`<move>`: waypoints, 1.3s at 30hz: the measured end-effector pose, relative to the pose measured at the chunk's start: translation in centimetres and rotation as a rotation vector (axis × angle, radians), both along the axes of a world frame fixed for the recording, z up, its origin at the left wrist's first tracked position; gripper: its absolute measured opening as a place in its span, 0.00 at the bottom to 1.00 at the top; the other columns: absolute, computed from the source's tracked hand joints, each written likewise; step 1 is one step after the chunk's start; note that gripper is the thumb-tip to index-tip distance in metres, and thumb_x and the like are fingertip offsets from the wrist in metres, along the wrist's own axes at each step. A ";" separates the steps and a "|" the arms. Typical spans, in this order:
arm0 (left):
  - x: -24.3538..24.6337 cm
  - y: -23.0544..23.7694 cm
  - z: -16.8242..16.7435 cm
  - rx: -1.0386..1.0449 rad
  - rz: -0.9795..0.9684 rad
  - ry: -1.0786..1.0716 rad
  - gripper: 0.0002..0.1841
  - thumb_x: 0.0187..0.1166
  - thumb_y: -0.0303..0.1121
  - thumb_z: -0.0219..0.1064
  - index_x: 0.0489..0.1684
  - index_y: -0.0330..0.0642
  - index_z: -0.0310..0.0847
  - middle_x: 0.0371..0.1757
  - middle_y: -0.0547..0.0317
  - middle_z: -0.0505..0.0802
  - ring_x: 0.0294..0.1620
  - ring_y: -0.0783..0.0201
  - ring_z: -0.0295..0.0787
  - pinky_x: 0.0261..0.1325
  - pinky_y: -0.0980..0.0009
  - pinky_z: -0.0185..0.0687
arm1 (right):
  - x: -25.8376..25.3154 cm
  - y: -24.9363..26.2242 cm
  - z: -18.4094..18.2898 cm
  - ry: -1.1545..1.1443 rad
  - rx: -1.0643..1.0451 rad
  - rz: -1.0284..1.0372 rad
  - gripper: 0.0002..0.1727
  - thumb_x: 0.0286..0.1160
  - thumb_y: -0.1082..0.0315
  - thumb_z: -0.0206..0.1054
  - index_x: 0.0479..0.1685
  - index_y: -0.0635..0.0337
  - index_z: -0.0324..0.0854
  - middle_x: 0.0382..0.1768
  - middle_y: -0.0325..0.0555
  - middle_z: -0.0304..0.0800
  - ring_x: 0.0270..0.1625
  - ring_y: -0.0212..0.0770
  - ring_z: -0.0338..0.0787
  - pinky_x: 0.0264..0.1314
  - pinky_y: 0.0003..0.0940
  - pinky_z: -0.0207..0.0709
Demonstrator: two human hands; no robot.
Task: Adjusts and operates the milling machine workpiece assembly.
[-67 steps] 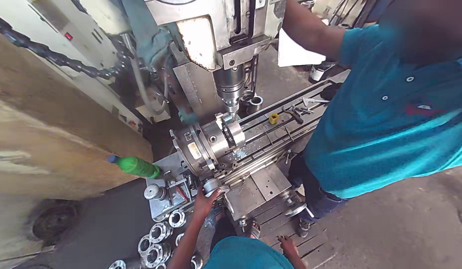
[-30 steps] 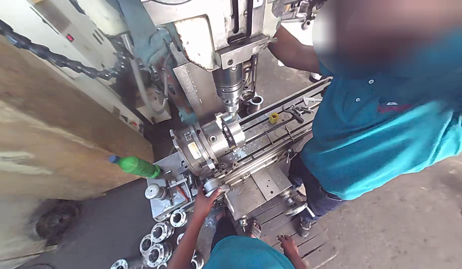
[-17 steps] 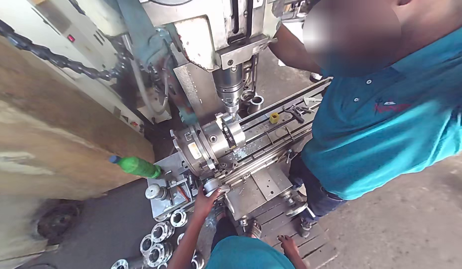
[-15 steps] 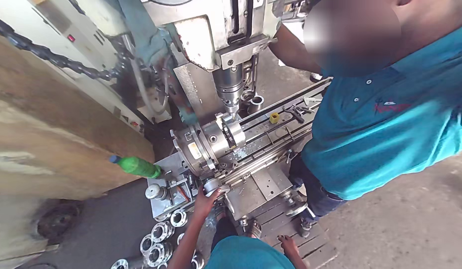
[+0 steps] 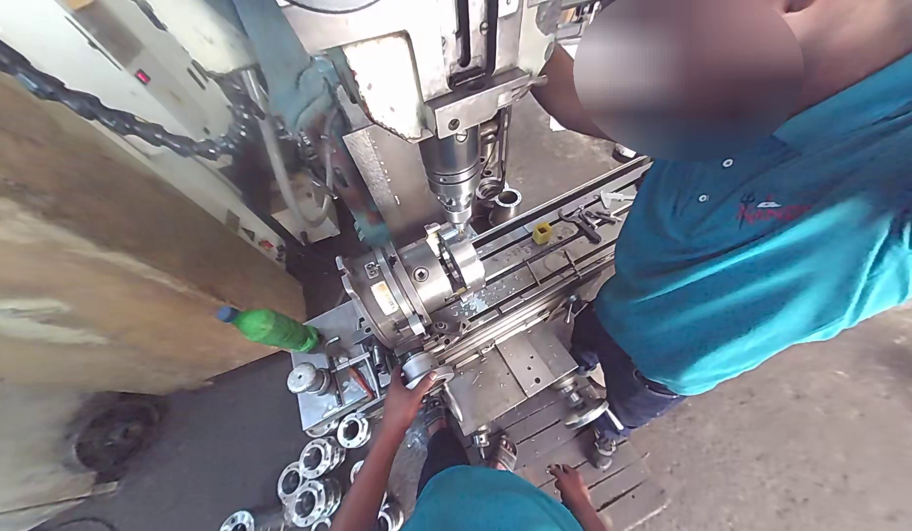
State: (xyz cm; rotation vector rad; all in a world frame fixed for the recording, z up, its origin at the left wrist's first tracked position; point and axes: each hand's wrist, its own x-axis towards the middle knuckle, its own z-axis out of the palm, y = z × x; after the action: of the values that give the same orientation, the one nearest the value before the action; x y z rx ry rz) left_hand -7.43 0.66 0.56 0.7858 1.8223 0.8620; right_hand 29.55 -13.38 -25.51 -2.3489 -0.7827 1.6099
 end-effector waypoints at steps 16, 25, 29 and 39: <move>0.0 0.0 0.0 -0.010 0.007 0.005 0.50 0.69 0.50 0.81 0.89 0.41 0.55 0.71 0.35 0.83 0.58 0.44 0.91 0.51 0.45 0.91 | 0.0 0.1 0.4 -0.005 -0.021 0.022 0.18 0.88 0.56 0.63 0.57 0.62 0.87 0.39 0.57 0.88 0.39 0.52 0.83 0.46 0.55 0.74; 0.0 -0.1 0.0 -0.003 0.006 -0.003 0.49 0.69 0.49 0.81 0.89 0.41 0.55 0.71 0.35 0.83 0.57 0.45 0.91 0.49 0.46 0.92 | -0.1 0.0 0.4 -0.003 -0.021 0.021 0.18 0.88 0.56 0.63 0.57 0.63 0.87 0.38 0.57 0.88 0.38 0.51 0.82 0.45 0.54 0.74; 0.0 0.0 -0.1 -0.005 0.006 -0.004 0.49 0.69 0.49 0.81 0.89 0.41 0.55 0.71 0.36 0.83 0.58 0.45 0.91 0.49 0.46 0.92 | -0.1 -0.1 0.3 0.000 -0.015 0.015 0.18 0.88 0.57 0.63 0.56 0.63 0.87 0.39 0.58 0.88 0.39 0.52 0.83 0.47 0.55 0.74; 0.0 -0.1 0.0 0.001 0.004 -0.005 0.48 0.69 0.49 0.81 0.88 0.41 0.57 0.71 0.36 0.83 0.58 0.45 0.91 0.50 0.45 0.92 | -0.1 0.0 0.7 0.001 -0.015 0.008 0.18 0.87 0.57 0.63 0.58 0.63 0.86 0.40 0.58 0.88 0.39 0.52 0.83 0.45 0.54 0.74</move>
State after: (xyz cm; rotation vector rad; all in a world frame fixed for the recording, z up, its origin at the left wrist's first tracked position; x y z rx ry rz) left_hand -7.47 0.60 0.52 0.7798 1.8199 0.8672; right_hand 29.42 -13.43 -24.84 -2.3577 -0.7831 1.6252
